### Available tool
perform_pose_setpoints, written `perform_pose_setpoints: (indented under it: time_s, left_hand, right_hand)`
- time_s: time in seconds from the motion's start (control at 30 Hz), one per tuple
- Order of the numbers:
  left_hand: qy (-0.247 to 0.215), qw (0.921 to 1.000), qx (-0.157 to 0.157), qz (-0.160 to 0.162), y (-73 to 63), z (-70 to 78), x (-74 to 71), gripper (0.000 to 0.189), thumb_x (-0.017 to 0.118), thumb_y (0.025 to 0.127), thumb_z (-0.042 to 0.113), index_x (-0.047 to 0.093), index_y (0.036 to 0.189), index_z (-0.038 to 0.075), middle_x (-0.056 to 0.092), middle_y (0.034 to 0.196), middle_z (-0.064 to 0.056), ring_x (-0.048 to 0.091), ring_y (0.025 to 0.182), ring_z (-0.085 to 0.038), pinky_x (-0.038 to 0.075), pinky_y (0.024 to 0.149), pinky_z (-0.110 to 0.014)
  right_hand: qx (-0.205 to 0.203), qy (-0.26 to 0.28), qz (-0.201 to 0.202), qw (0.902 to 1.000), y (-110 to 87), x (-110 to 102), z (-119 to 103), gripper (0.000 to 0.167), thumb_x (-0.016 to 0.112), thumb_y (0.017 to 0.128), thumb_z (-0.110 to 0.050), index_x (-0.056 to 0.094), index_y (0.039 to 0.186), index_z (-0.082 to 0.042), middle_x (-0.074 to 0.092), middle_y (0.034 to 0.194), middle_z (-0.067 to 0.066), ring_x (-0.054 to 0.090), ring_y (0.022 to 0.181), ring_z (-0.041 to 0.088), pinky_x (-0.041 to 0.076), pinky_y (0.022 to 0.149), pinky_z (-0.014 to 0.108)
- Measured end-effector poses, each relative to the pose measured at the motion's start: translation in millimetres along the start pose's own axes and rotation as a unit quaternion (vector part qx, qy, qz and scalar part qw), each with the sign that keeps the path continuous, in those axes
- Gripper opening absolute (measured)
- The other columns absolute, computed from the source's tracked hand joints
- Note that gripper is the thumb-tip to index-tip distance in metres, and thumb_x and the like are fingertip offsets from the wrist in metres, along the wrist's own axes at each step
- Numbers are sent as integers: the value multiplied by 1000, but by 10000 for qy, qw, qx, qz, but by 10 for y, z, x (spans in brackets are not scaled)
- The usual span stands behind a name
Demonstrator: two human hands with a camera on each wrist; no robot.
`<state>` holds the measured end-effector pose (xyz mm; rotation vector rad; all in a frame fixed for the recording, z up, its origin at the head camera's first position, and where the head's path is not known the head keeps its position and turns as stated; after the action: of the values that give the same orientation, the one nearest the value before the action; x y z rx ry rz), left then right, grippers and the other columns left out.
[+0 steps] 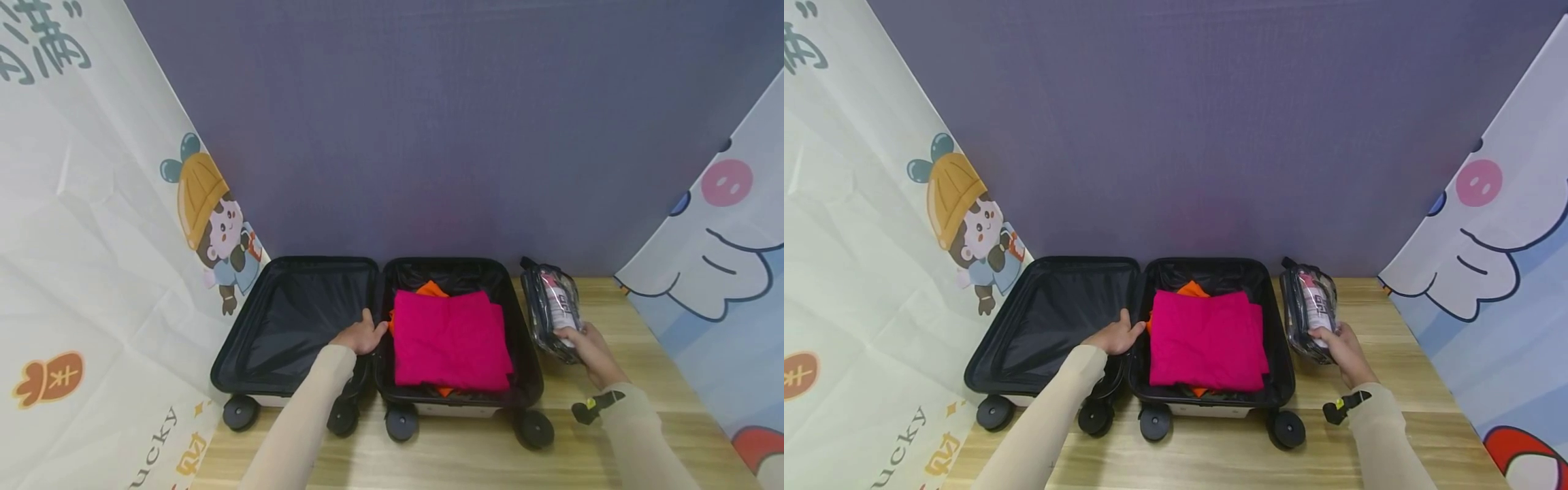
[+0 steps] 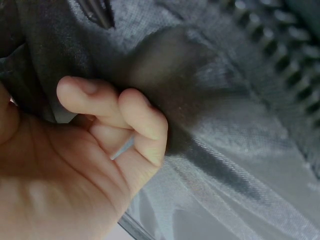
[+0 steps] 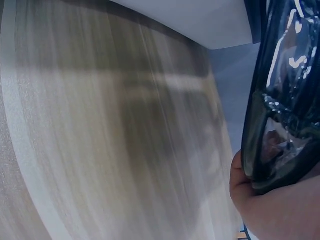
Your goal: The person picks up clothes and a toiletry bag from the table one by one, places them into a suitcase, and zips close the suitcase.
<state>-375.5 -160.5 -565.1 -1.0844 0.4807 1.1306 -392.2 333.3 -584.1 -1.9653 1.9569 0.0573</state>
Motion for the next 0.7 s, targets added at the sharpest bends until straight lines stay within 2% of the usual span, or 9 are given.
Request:
perform_pose_setpoints:
  time_s: [0.27,0.5,0.7]
  left_hand:
    - [46,10000,18,61,15,-2,-2,85,31,107,59,3,164,2,43,159,-21,44,147,-37,37,118,-51]
    - [-5,10000,34,21,10,2,4,85,31,107,58,2,164,2,42,160,-21,42,147,-37,36,119,-51]
    - [42,10000,79,15,5,9,2,85,30,108,59,1,164,3,41,160,-20,43,147,-37,37,118,-50]
  right_hand:
    - [-195,31,-48,9998,14,16,-72,74,62,101,-27,22,149,13,55,107,-7,61,87,1,57,79,25]
    - [-217,-110,-32,9997,10,36,-128,80,61,101,-30,17,152,14,51,117,4,59,89,0,55,79,23]
    - [-301,-45,-77,9995,-2,69,-196,77,61,101,-28,19,150,14,53,113,0,60,89,0,56,79,24]
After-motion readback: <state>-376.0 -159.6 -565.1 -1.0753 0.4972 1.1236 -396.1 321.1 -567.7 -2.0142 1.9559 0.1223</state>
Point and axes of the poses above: each hand's wrist, its own y-axis towards the middle knuckle, its own x-axis out of the palm, z = x × y, the point moved 9 cm from there along y, towards the middle knuckle
